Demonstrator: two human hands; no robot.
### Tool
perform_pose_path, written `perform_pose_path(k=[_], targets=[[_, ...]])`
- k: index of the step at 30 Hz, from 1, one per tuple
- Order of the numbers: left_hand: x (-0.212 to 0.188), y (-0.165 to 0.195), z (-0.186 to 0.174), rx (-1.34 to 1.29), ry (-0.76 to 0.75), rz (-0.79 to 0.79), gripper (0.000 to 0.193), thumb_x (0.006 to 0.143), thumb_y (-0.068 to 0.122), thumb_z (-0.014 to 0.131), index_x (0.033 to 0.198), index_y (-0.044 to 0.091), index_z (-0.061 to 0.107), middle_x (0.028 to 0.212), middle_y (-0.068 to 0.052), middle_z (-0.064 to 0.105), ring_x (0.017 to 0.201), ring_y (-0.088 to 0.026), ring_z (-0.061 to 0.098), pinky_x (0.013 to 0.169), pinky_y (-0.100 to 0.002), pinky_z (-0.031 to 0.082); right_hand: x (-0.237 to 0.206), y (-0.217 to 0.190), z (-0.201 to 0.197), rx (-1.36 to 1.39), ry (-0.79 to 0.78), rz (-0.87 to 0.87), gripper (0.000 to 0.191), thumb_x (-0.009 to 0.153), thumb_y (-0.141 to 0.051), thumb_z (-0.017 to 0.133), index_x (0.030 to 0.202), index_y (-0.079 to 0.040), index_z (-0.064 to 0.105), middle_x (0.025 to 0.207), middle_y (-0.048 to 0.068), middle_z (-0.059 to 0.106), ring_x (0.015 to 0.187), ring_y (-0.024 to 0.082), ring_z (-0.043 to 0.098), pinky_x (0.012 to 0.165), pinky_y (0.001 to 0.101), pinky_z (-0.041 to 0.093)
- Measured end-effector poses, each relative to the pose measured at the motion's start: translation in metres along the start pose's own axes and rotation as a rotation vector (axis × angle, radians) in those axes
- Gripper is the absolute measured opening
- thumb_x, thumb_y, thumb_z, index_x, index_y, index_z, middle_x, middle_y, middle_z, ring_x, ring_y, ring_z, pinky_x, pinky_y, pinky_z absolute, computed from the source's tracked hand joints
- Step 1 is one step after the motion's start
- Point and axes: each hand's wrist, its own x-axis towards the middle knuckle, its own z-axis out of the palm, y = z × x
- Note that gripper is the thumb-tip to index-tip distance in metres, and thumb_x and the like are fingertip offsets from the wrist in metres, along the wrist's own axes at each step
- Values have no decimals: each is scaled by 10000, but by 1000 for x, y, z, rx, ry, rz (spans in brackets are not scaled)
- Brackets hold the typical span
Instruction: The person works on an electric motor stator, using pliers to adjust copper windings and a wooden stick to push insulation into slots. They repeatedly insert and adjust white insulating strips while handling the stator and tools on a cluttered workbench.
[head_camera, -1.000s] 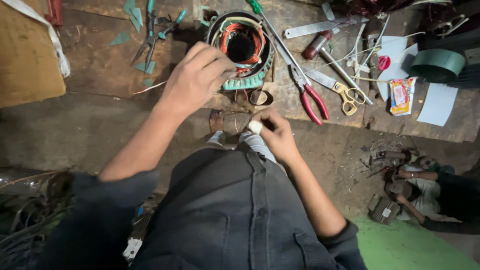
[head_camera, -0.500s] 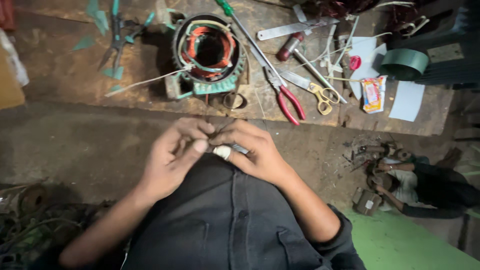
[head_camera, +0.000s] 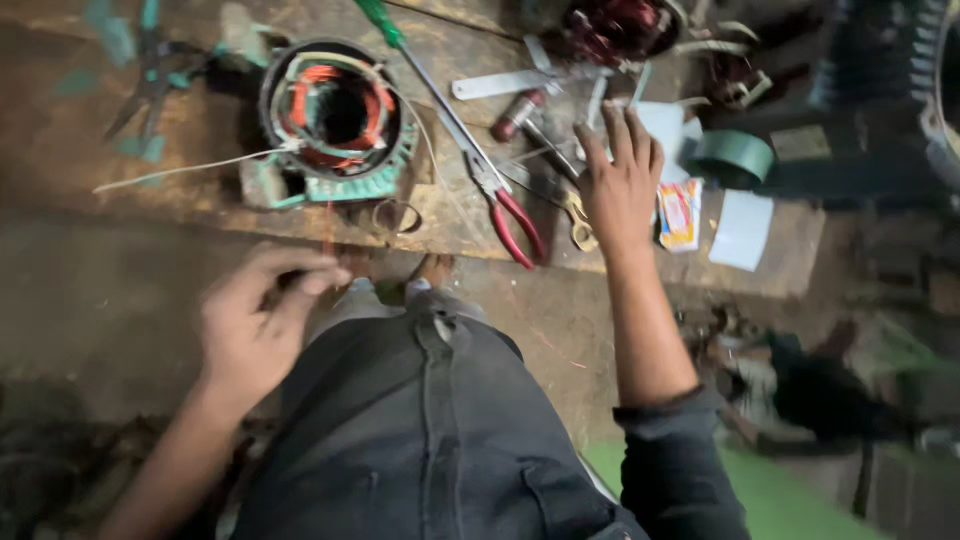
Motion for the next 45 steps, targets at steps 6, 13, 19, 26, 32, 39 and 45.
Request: perform_pose_path(k=[6,13,19,26,32,39,45], targets=[[-2,8,4,161,9,53,119,962,117,710,1062,55,731,1048,-84,750,988,-230,735,851,-338,562,10,48,1,113,-93,10,288,941,-45,645,1164,-161,785,1013,99,684,1084,307,647,1191,544,409],[-10,2,15,202,5,149,133,937,147,715,1037,72,763,979,-95,732,939,-276,716,830,-358,565,-30,3,-124,353,215,142,618,866,156,511,1436,3,692,1121,181,463,1017,285,511,903,384,456],[8,-2,17,137,-123,209,161,949,167,702,1076,86,758,1064,-86,726,965,-299,716,823,-368,572,-28,-126,-157,548,168,154,373,877,77,776,1202,-107,756,1041,88,627,846,180,620,713,248,482],[22,-16,8,142,-184,280,165,930,190,709,1045,77,739,1079,-86,723,971,-308,707,828,-392,566,2,-183,-143,469,204,164,380,785,87,776,1114,-105,774,992,76,627,833,208,605,726,327,483],[26,-24,-1,100,-256,278,162,932,185,712,1049,76,738,1044,-93,709,957,-314,701,826,-407,566,33,-217,-106,520,94,91,360,815,51,758,1138,-107,764,1013,94,642,866,237,641,739,355,522],[26,-31,-12,71,-263,344,182,924,173,701,1083,90,730,1060,-86,699,992,-306,694,864,-404,560,15,-240,-110,717,-117,222,324,916,42,664,1226,-39,711,1065,122,620,950,241,643,821,324,519],[28,-13,-13,364,-266,565,242,897,174,719,1124,89,722,1117,-57,655,1080,-269,633,915,-406,524,4,-235,-120,988,-131,281,463,872,100,556,1306,-21,664,1217,129,631,1099,244,640,969,340,531]])
